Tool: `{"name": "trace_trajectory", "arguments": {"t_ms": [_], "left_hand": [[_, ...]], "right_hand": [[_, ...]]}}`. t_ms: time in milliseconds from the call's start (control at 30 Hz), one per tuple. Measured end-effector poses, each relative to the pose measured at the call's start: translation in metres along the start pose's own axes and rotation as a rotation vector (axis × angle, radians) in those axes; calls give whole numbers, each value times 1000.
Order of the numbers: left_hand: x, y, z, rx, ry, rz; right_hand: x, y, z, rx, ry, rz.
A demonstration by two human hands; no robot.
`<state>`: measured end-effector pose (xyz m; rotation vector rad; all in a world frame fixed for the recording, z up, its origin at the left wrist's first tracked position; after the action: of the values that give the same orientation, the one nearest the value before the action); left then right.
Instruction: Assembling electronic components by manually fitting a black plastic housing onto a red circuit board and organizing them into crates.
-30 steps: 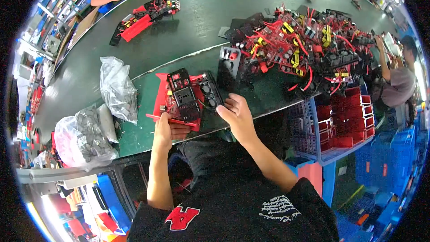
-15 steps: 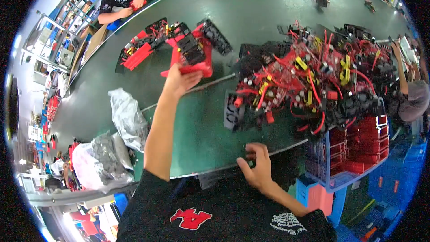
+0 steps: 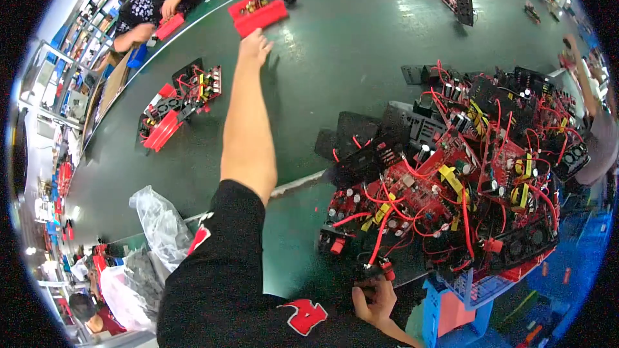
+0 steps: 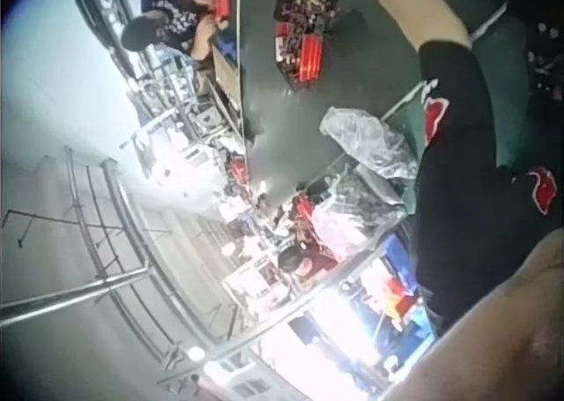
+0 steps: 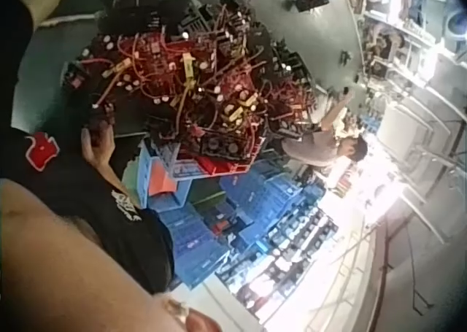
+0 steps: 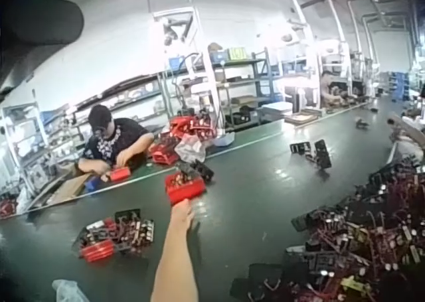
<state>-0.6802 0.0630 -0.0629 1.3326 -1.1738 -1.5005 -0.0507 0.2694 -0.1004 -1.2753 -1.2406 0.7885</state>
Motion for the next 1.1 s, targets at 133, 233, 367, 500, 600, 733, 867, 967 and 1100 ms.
{"name": "trace_trajectory", "arguments": {"t_ms": [133,233,367,500,600,733,867,967,1100], "left_hand": [[46,-22,-117,208,311,-383],[94,25,-210,207,710,-161],[181,51,-184,389,554,-435],[219,63,-185,202,510,-358],[173,80,-223,73,505,-359],[98,91,-330,-55,373,-589],[13,75,-473,-18,348,-679],[-30,48,-566,112,299,-621],[-74,25,-650,355,202,-410]], "right_hand": [[4,-31,16,51,16,-123],[1,-42,18,133,-15,-154],[-1,-45,16,193,-36,-100],[-7,-59,8,148,-109,-114],[-15,-73,-1,310,-152,-221],[-83,-98,-2,169,-551,222],[-149,-116,15,-186,-651,614],[-155,-125,14,-219,-696,891],[-142,-92,-10,-259,-463,884]]}}
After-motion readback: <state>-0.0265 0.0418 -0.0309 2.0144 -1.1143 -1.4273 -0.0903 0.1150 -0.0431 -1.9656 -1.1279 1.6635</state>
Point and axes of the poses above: each hand's wrist, its own z-axis towards the middle knuckle, its own x-axis out of the back of the hand, y = z × x, the point moved 6 cm from there along z, towards the middle knuckle, and after that the axes turned 10 degrees about -y, right-handed, at the moved point
